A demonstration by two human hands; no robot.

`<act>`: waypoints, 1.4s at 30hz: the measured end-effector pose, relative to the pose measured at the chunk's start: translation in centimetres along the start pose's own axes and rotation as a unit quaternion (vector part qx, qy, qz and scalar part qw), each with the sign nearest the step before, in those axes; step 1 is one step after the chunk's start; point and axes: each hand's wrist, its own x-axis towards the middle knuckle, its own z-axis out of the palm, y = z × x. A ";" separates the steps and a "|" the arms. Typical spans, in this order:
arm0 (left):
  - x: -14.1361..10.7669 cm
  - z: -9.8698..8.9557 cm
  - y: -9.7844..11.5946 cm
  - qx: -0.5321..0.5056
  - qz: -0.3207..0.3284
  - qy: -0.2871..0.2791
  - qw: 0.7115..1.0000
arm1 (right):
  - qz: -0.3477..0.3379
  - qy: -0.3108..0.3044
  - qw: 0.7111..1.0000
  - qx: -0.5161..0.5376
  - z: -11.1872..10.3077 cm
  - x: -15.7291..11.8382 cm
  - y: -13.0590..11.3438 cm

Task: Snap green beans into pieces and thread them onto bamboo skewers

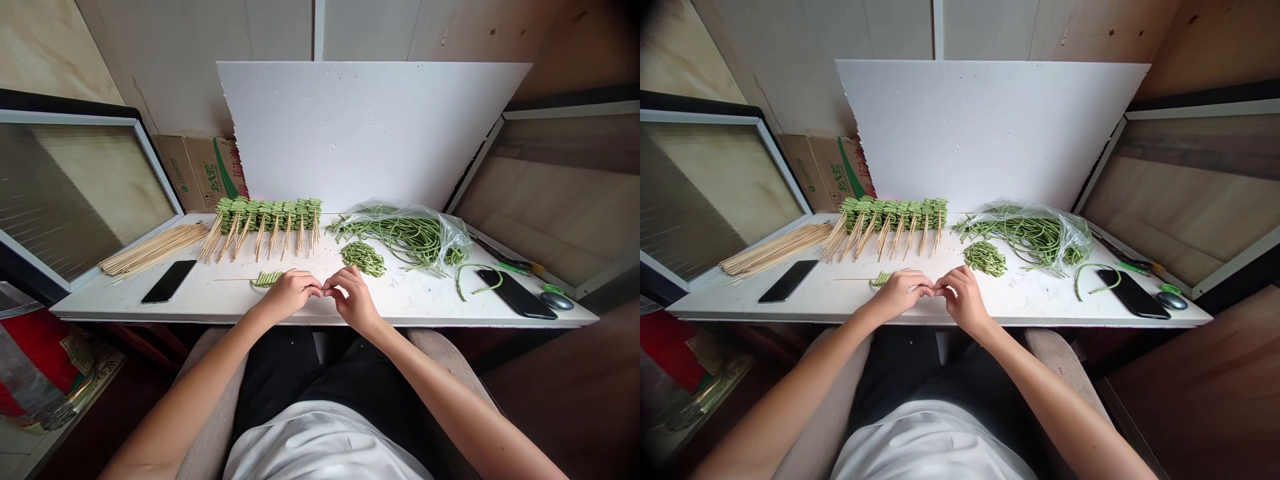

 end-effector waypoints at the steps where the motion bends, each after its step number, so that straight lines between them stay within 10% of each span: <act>1: 0.0 0.1 -0.1 0.000 0.005 0.003 1.000 | 0.008 -0.002 1.000 0.016 0.1 -0.1 0.0; 7: -0.1 -0.6 -1.3 -0.027 -0.013 0.014 0.999 | 0.028 -0.028 0.998 0.056 -0.7 0.5 0.3; 18: -0.1 -0.1 -2.5 -0.045 -0.043 0.018 0.998 | 0.117 -0.030 0.974 -0.194 -1.9 -0.7 8.6; 30: -0.2 1.1 -0.9 -0.143 -0.100 0.016 0.985 | 0.127 -0.038 0.990 0.057 -0.8 0.7 -0.3; 38: -0.2 0.2 -1.7 -0.053 -0.088 0.032 0.994 | 0.141 0.041 0.987 0.061 -1.5 0.9 1.7; 42: -0.1 0.0 -1.6 -0.025 -0.057 0.055 0.997 | 0.083 -0.013 0.996 0.015 -1.8 1.1 1.3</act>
